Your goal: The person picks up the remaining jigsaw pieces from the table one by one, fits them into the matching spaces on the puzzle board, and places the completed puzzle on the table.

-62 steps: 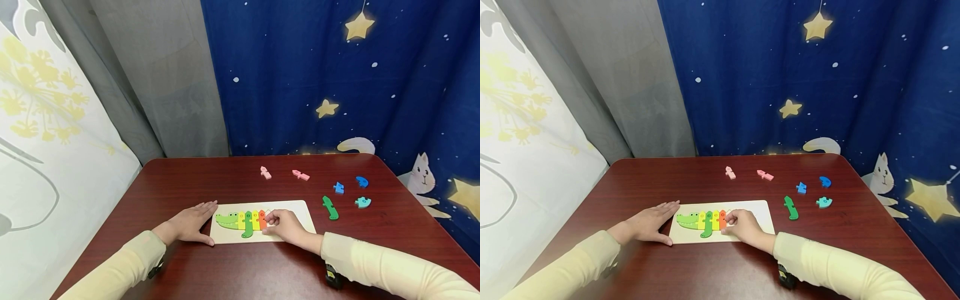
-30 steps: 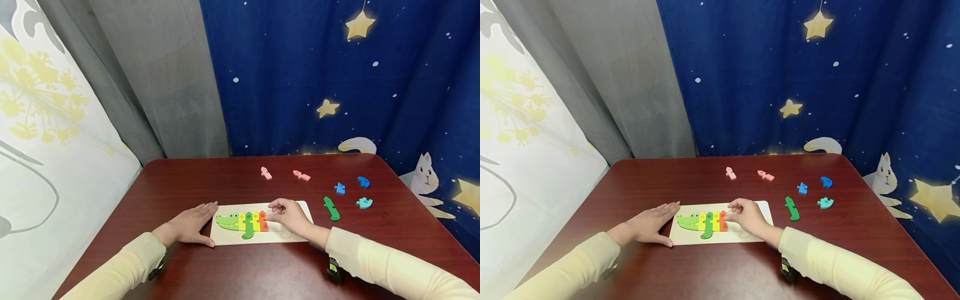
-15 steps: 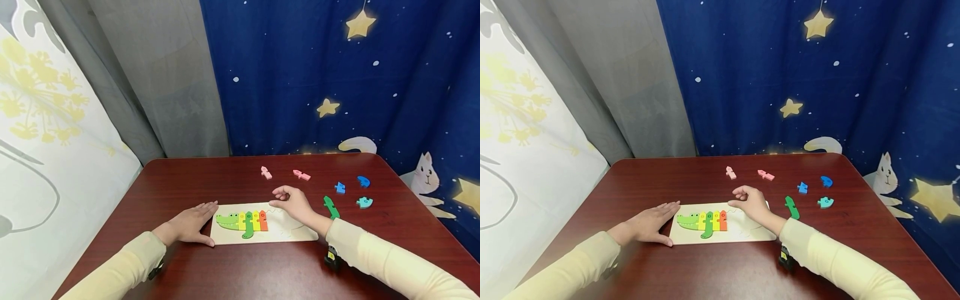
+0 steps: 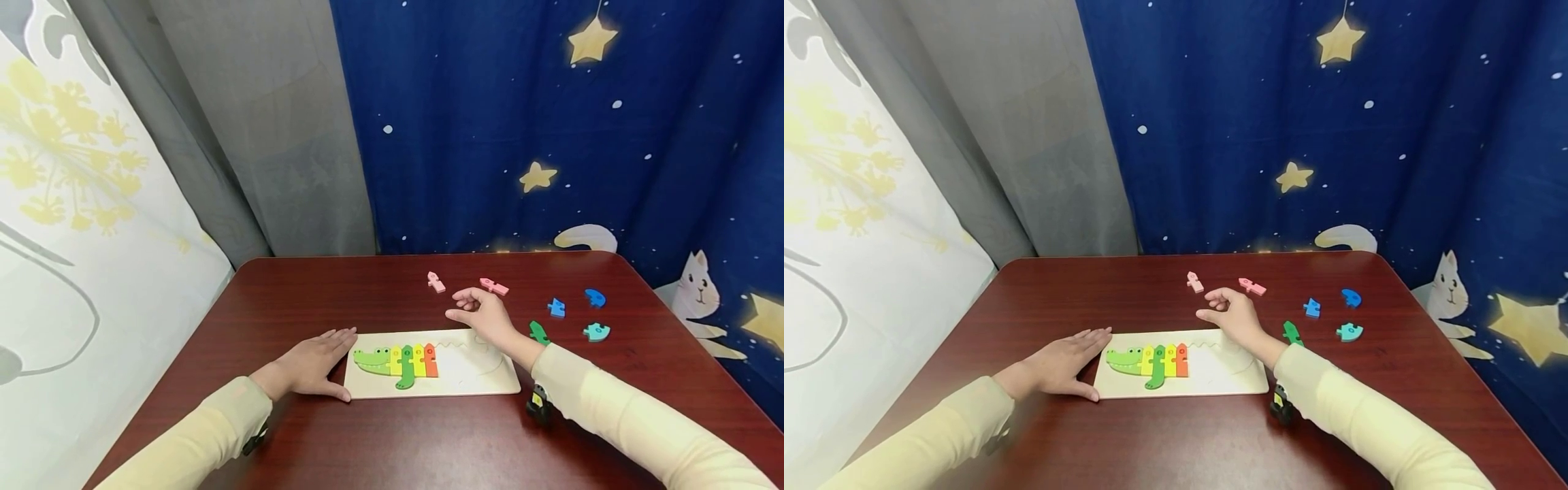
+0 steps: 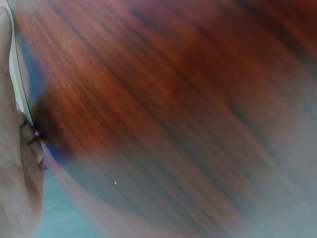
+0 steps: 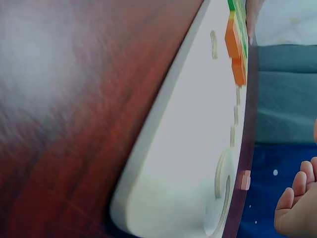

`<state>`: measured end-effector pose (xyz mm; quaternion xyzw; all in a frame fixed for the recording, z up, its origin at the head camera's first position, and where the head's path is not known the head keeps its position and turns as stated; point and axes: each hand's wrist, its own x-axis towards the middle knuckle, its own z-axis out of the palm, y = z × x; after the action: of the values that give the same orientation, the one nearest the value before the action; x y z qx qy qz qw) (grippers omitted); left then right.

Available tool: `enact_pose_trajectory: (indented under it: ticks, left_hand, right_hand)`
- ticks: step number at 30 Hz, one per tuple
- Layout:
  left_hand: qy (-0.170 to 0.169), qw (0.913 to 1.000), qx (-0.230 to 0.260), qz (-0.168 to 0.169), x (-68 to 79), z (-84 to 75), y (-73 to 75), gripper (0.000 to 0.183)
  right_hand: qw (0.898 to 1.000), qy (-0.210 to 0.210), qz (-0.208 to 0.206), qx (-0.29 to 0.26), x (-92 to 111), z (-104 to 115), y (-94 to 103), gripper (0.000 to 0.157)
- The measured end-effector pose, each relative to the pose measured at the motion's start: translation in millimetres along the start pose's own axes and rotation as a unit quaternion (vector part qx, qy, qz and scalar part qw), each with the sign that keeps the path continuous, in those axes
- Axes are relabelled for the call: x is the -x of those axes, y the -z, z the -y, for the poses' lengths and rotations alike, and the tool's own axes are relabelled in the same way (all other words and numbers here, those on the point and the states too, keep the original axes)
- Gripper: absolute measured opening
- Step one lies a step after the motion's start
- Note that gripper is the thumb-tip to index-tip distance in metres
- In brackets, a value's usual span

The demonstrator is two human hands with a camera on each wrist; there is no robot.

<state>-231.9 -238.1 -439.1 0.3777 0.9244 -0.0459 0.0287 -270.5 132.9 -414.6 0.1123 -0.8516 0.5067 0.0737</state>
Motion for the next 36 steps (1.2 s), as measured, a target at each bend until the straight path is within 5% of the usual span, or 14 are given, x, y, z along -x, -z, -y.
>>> enact_pose_trajectory:
  ticks: [23,36]
  left_hand:
    - [-0.040,0.9957,-0.068,-0.048,0.2,4.1,-5.9,0.114]
    - [-0.031,0.9961,-0.079,-0.024,1.6,2.3,-1.8,0.115]
  right_hand:
    - [1.000,0.012,0.000,-0.004,-50.1,-17.6,3.1,0.033]
    - [1.000,-0.001,0.024,0.009,-72.1,-21.8,-6.7,0.041]
